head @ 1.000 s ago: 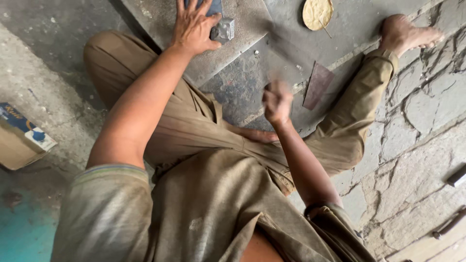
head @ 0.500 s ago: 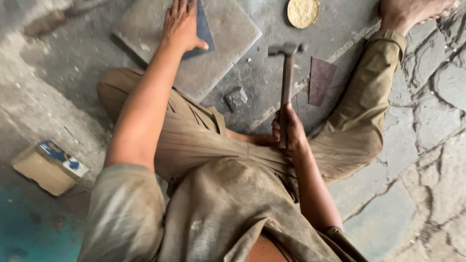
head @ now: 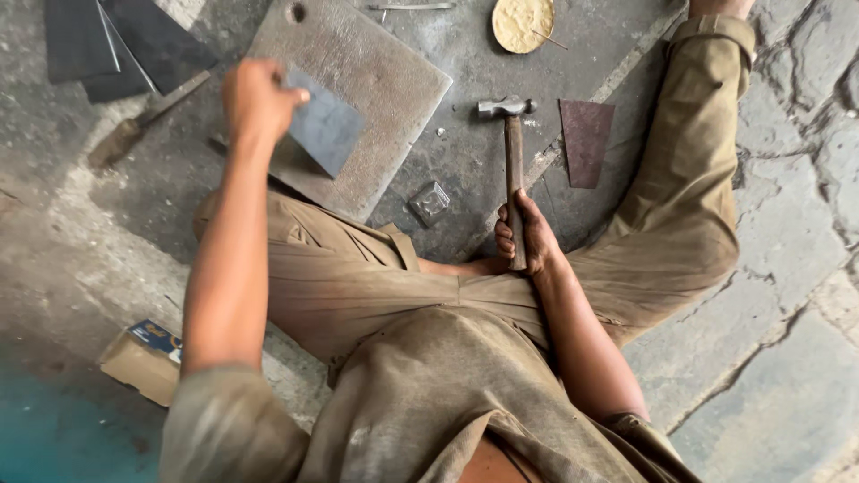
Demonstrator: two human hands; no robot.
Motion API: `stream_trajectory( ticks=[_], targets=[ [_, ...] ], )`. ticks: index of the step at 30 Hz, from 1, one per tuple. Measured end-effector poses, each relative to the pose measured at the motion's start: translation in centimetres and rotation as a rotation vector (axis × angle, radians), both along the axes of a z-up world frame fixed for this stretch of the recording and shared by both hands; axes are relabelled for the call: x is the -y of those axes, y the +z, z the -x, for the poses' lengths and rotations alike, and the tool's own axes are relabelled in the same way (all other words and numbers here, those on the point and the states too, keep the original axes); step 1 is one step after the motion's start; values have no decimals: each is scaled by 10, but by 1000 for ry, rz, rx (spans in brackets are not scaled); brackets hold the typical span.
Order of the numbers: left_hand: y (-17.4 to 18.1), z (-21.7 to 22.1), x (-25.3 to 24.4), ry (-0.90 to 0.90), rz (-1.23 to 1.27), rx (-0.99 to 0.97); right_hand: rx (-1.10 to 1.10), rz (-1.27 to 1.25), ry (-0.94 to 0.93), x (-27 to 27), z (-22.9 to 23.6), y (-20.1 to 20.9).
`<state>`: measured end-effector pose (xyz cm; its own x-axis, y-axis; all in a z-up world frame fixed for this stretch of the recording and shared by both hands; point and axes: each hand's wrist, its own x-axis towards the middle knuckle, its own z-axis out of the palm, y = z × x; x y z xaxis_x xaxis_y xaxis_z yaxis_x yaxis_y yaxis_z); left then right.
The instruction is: The person sits on the floor and uses a hammer to strike a small metal piece placed on a metal block. They repeatedly adjust the metal piece and the block, occasionally picking up and inspecting the metal piece before continuing to hammer it.
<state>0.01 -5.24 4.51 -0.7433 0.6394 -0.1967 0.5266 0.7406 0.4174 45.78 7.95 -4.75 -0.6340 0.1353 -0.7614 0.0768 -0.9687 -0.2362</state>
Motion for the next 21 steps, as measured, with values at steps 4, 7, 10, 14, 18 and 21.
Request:
stream_trajectory(
  ticks=[4,7,10,14,18,21],
  targets=[
    [30,-73,54,-77,-435,-175,3,-33,6,3,-4,-6],
    [28,-122,60,4,-626,-245,-35,-22,9,-1,-5,-10],
    [24,-145,51,0,-710,-358,-21,-6,17,-2,-6,-12],
    [21,-149,47,45,-729,-374,-20,-57,24,-2,-12,-13],
    [7,-135,45,91,-781,-376,-21,-113,32,-5,-14,-15],
    [-13,-121,40,119,-798,-458,-24,-126,43,-11,-15,-18]
  ],
)
